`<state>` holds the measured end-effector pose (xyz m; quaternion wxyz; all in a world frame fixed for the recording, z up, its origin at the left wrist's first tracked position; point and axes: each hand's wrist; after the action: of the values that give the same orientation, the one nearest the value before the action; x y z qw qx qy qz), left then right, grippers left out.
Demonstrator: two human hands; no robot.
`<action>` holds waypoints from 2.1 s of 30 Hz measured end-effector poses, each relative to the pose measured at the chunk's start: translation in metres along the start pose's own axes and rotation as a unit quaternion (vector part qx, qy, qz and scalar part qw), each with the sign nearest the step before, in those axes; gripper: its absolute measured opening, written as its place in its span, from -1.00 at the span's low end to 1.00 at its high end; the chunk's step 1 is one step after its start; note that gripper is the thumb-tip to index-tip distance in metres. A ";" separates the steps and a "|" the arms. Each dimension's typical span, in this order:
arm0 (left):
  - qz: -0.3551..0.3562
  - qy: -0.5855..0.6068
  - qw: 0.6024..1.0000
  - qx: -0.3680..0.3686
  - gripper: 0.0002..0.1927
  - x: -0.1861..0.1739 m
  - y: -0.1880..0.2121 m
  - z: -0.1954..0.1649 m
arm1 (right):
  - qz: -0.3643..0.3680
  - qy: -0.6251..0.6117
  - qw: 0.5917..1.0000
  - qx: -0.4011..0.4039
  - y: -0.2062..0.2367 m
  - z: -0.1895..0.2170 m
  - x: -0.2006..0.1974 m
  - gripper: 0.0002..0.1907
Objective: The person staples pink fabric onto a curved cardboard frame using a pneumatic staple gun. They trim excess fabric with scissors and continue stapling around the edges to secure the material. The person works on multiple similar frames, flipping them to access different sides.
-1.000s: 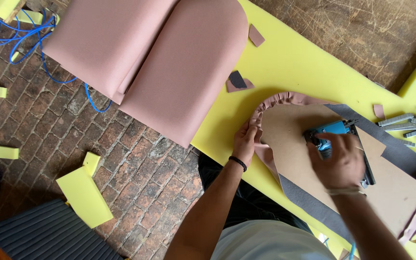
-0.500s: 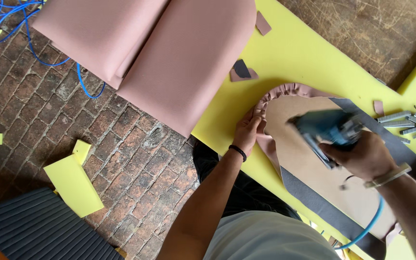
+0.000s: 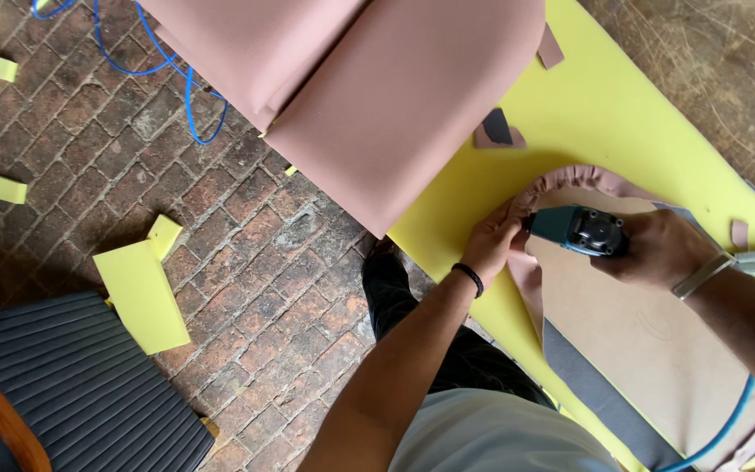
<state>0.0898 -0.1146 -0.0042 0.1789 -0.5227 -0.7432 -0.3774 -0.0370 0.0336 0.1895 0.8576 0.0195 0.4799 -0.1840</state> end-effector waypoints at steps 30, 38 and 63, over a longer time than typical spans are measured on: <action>0.033 0.133 0.987 -0.088 -0.32 -0.008 0.031 -0.036 | -0.173 0.178 0.936 0.251 0.001 0.088 0.087 -0.70; -0.059 -0.259 0.962 -0.066 -0.52 -0.036 0.047 -0.078 | -0.231 -0.003 0.912 0.340 0.012 0.078 0.135 -0.81; 0.185 -0.759 0.613 0.114 -0.79 0.014 0.022 -0.115 | -0.234 0.018 0.843 0.484 0.015 0.087 0.161 -0.89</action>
<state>0.0897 -0.1878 0.0885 -0.3249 -0.7244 -0.5377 0.2837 0.1147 -0.0184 0.1004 0.6617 0.3228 0.3357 -0.5875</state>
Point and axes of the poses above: each hand's wrist, its own y-axis away from the middle knuckle, its own x-axis out of the palm, z = x × y, and after that the axes turned 2 degrees about -y, right-handed
